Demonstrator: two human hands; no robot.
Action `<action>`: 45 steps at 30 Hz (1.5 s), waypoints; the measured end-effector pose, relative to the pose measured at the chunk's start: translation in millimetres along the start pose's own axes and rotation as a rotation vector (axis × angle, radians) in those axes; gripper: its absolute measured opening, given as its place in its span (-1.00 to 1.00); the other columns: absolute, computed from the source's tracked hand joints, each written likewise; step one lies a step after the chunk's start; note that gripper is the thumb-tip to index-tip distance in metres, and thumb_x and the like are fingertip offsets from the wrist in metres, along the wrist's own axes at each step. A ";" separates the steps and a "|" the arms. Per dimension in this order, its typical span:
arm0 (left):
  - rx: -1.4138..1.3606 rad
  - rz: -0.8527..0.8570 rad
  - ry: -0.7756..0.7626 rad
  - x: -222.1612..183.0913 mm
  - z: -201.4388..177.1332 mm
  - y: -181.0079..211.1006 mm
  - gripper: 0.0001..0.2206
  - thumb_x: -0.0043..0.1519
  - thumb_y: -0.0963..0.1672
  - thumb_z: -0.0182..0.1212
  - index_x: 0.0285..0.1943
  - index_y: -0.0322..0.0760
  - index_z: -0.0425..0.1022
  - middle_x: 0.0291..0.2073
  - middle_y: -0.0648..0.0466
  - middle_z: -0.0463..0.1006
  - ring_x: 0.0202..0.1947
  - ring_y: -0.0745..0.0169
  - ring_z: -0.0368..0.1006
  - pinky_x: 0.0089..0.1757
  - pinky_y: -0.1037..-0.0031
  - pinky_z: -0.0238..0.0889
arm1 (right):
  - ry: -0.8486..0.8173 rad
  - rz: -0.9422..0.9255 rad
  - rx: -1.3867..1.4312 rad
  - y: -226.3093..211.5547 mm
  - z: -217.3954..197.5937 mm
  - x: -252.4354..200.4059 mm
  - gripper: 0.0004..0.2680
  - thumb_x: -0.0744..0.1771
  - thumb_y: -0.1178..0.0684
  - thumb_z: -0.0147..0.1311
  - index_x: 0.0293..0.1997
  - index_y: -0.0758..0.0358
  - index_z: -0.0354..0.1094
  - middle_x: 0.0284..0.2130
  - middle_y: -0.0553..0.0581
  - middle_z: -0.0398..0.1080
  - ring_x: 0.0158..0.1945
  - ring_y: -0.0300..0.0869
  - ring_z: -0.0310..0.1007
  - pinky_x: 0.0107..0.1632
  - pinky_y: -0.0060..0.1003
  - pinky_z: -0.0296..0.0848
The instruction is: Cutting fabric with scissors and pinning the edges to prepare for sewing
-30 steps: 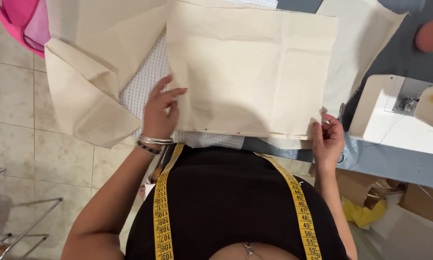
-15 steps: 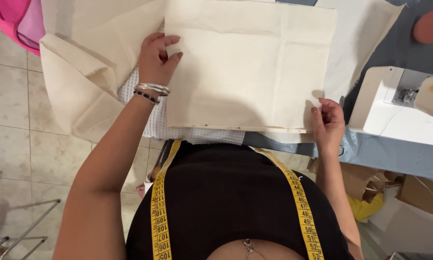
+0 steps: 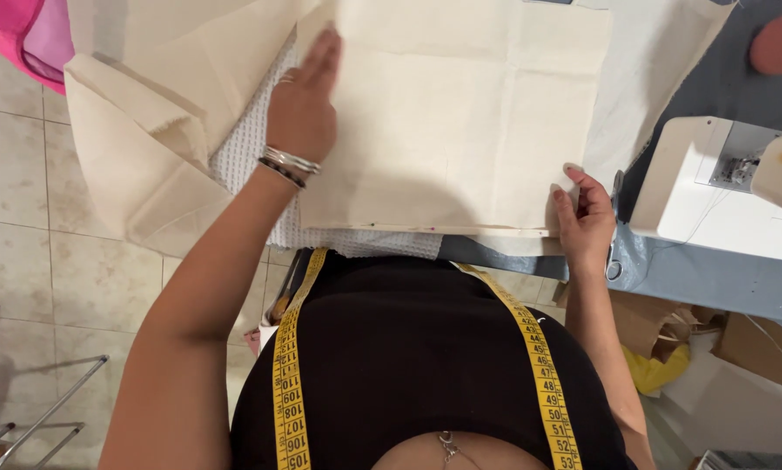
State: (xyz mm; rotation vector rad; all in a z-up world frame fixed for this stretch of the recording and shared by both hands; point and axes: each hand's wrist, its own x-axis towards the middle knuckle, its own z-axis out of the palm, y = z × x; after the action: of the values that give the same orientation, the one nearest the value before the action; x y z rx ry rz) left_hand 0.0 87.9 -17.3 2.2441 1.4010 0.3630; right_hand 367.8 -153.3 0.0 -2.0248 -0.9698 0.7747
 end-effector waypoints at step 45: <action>-0.569 -0.431 -0.054 -76.3 -21.0 -29.5 -0.75 0.35 -0.23 0.46 0.20 -0.24 0.65 -0.31 0.26 0.48 -0.33 0.60 0.28 -0.18 0.79 0.37 | -0.334 0.112 0.605 -39.1 -51.8 17.1 -0.79 0.43 -0.09 0.03 0.08 0.18 0.41 0.26 0.15 0.37 -0.14 -0.27 0.41 -0.12 -0.44 0.53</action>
State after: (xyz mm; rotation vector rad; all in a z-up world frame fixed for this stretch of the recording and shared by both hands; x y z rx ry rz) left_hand -66.3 35.7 -12.8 1.4497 1.4765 0.4747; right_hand 401.7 -141.0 56.6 -1.4547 -0.6847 1.3173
